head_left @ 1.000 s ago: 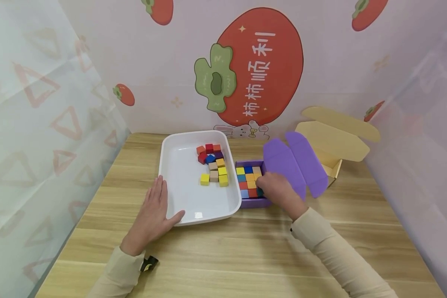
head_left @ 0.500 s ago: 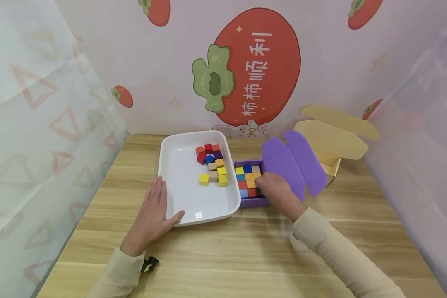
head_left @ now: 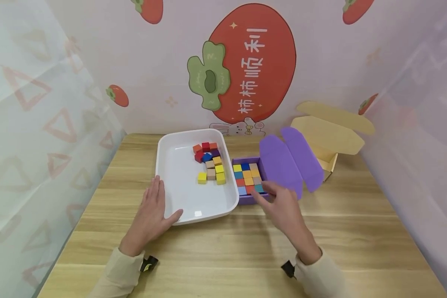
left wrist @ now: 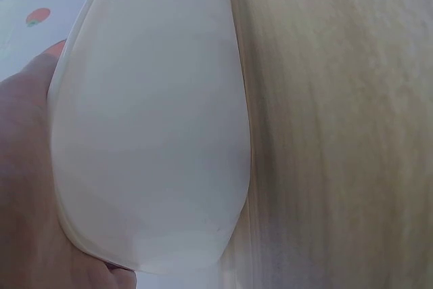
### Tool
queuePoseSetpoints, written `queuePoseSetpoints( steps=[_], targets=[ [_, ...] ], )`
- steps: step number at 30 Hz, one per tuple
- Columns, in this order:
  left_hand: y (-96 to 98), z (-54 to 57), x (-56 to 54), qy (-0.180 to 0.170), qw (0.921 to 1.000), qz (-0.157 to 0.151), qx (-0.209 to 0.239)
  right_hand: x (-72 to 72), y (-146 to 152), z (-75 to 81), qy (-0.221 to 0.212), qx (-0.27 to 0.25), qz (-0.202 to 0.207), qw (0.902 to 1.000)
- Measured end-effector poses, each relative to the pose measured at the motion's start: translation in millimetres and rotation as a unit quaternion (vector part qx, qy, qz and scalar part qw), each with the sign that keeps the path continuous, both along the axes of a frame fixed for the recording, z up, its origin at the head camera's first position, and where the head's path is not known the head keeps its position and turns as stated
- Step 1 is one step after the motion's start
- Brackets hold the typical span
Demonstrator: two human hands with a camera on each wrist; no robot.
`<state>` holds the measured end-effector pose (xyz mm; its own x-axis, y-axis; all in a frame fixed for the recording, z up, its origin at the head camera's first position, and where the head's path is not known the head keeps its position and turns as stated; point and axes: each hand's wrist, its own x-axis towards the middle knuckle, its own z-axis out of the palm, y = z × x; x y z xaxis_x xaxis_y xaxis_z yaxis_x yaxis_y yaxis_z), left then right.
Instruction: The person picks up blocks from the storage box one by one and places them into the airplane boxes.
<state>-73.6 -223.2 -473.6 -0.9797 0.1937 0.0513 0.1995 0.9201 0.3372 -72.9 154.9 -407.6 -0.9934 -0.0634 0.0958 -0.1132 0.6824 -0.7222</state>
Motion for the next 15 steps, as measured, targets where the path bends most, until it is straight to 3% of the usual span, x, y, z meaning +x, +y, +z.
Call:
queuePoseSetpoints(
  steps=[2,6,10,15],
  targets=[
    [-0.3,0.2,-0.1,-0.002,1.0000,-0.001,0.000,9.5,-1,-6.6,-0.018,-0.008,-0.019,0.9996],
    [-1.4,1.5,0.4,-0.003,1.0000,-0.001,0.000,19.4,-4,-22.9,-0.047,0.028,-0.045,0.9975],
    [-2.2,2.6,0.3,0.000,1.0000,-0.001,0.003,19.8,-9,-38.1,-0.047,0.061,-0.056,0.9954],
    [-1.2,2.1,-0.2,0.000,1.0000,-0.004,0.007,15.0,-13,-48.4,-0.054,0.037,-0.073,0.9952]
  ],
)
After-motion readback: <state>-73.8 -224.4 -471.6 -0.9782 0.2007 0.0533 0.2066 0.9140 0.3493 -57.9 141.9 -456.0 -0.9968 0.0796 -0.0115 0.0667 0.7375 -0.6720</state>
